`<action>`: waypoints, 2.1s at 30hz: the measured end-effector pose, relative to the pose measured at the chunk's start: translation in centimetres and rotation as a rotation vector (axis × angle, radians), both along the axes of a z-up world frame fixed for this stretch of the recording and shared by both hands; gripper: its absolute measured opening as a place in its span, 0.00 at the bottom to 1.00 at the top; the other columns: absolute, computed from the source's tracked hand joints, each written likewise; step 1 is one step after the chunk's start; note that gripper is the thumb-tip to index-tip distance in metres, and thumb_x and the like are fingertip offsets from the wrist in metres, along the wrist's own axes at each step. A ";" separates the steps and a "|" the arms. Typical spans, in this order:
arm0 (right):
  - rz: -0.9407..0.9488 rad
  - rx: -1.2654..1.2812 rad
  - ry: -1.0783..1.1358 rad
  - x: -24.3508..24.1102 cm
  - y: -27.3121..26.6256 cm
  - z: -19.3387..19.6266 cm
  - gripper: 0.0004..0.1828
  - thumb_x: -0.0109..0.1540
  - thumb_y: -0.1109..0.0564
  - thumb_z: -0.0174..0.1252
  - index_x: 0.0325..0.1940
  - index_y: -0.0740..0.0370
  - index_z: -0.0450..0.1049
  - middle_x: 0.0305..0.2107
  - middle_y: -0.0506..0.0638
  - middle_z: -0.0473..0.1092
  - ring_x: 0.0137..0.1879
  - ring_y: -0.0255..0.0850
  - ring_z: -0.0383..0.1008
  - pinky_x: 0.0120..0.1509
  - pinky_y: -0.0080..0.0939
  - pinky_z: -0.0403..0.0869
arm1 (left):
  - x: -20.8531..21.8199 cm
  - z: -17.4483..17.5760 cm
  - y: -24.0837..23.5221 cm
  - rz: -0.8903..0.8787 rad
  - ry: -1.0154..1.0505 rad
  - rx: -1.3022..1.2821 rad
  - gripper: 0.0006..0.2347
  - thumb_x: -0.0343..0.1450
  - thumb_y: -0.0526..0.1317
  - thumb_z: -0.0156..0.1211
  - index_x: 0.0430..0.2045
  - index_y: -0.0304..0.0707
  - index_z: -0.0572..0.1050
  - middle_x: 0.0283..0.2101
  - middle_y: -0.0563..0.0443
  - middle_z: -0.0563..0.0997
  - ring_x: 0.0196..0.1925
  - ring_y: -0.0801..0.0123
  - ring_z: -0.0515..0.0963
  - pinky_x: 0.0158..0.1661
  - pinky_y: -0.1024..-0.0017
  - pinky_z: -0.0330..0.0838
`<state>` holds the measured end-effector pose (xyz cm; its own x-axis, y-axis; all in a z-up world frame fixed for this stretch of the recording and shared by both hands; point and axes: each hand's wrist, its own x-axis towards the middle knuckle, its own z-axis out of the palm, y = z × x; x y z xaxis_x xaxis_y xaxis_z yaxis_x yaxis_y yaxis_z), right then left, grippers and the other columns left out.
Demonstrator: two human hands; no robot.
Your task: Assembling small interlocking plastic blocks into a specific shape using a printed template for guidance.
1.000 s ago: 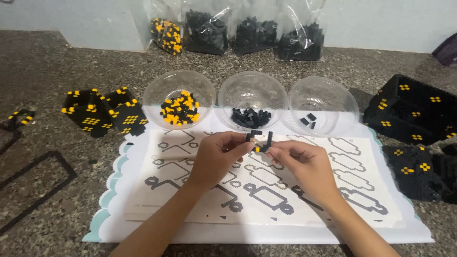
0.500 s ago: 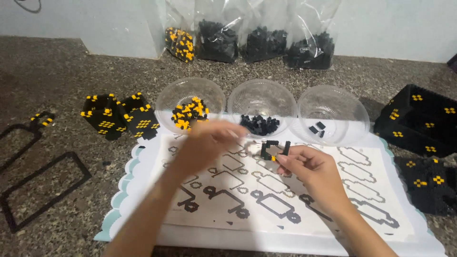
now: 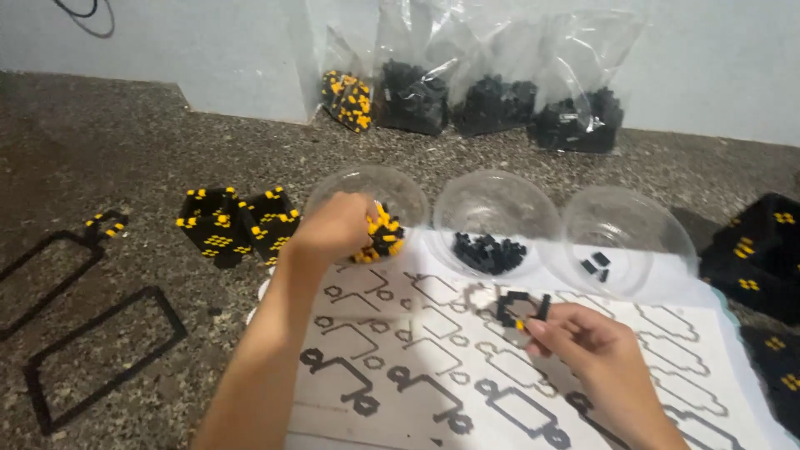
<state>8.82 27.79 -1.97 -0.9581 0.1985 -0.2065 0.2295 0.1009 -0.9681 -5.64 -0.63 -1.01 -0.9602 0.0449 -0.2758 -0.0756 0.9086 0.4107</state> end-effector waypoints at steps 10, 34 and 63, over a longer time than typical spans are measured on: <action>-0.035 -0.050 0.073 -0.4 0.9 -1.8 0.02 0.56 0.71 0.59 0.32 0.76 0.73 0.23 0.64 0.73 0.33 0.50 0.76 0.44 0.41 0.71 | 0.7 0.8 2.0 -0.115 0.257 0.169 0.21 0.62 0.18 0.43 0.42 0.44 0.74 0.52 0.55 0.75 0.54 0.70 0.73 0.51 0.68 0.69; 0.079 -0.001 0.178 -0.2 1.0 -1.2 0.04 0.56 0.65 0.62 0.27 0.69 0.76 0.19 0.54 0.72 0.29 0.43 0.77 0.38 0.35 0.72 | -1.4 -3.2 1.5 -0.142 0.247 -0.343 0.16 0.64 0.19 0.41 0.43 0.32 0.64 0.30 0.40 0.75 0.32 0.50 0.77 0.29 0.56 0.69; 0.074 0.064 0.138 -0.4 1.0 1.8 0.15 0.57 0.66 0.55 0.47 0.75 0.75 0.24 0.65 0.75 0.32 0.48 0.76 0.45 0.44 0.75 | 0.3 -1.8 -3.4 0.110 0.414 0.086 0.13 0.60 0.27 0.62 0.34 0.43 0.80 0.34 0.50 0.82 0.42 0.55 0.81 0.45 0.61 0.72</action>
<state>8.45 28.78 -0.13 -0.9890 0.1343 -0.0614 0.0847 0.1748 -0.9810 -5.31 -4.06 -2.79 -0.9893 -0.0578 0.1338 0.0171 0.8655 0.5006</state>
